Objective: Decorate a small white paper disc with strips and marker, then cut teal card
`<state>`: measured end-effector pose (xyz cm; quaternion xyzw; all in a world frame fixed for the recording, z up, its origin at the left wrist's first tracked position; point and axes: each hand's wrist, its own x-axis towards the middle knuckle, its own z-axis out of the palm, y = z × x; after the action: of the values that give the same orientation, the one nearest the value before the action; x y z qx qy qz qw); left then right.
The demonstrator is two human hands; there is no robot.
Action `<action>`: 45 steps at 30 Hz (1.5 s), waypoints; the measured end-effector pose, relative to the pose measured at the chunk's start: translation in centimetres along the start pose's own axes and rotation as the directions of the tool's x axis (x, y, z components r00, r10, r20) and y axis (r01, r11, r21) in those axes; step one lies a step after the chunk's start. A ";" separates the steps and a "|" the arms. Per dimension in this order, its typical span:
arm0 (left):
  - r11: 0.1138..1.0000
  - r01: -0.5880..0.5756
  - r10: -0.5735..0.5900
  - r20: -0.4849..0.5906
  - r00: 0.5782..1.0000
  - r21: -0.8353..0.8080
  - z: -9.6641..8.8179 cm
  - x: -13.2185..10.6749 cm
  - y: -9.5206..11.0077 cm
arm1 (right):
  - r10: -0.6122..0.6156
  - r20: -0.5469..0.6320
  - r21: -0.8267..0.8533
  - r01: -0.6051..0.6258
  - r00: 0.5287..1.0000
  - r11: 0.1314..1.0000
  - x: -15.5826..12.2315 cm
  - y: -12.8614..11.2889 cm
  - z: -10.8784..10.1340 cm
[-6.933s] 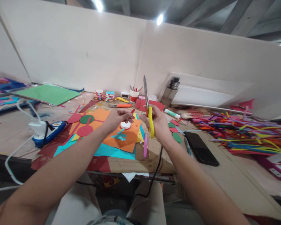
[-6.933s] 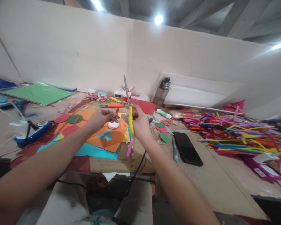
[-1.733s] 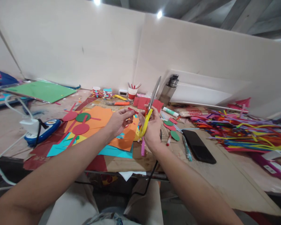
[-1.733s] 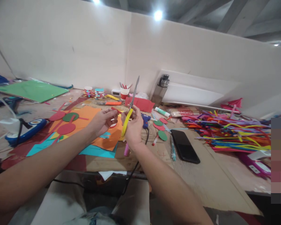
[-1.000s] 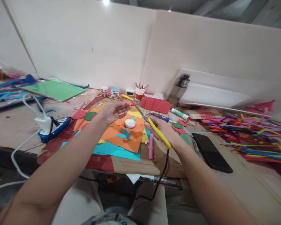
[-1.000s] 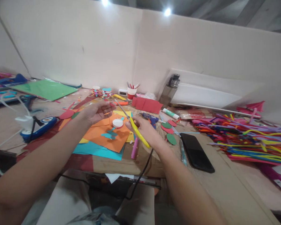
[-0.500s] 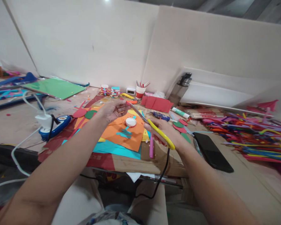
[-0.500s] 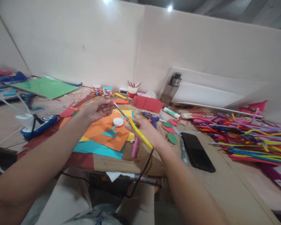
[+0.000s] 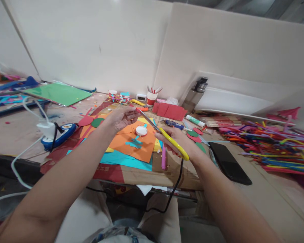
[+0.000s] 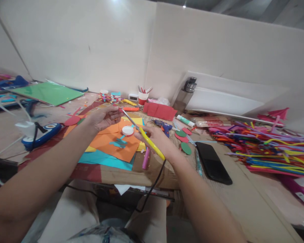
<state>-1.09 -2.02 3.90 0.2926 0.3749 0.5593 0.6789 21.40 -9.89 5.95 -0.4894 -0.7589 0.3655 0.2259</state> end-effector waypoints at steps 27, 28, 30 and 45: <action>1.000 -0.014 0.014 -0.015 1.000 0.005 0.2 -0.2 0.2 | 0.006 -0.018 -0.033 -0.006 1.000 0.999 0.1 0.3 -0.1; 1.000 -0.012 0.012 -0.011 1.000 0.002 0.2 -0.2 0.2 | -0.003 -0.022 -0.037 0.003 1.000 0.999 0.2 0.3 -0.1; 1.000 -0.010 0.010 -0.001 1.000 -0.005 0.2 -0.1 0.2 | -0.023 -0.030 -0.045 0.022 0.999 0.999 0.2 0.3 -0.1; 1.000 -0.011 0.011 -0.001 1.000 -0.005 0.2 -0.2 0.2 | -0.040 -0.042 -0.075 0.037 0.998 0.996 0.2 0.3 0.0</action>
<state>-1.10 -2.14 4.21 0.2929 0.3723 0.5641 0.6762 21.47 -9.63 5.66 -0.4904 -0.7762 0.3219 0.2309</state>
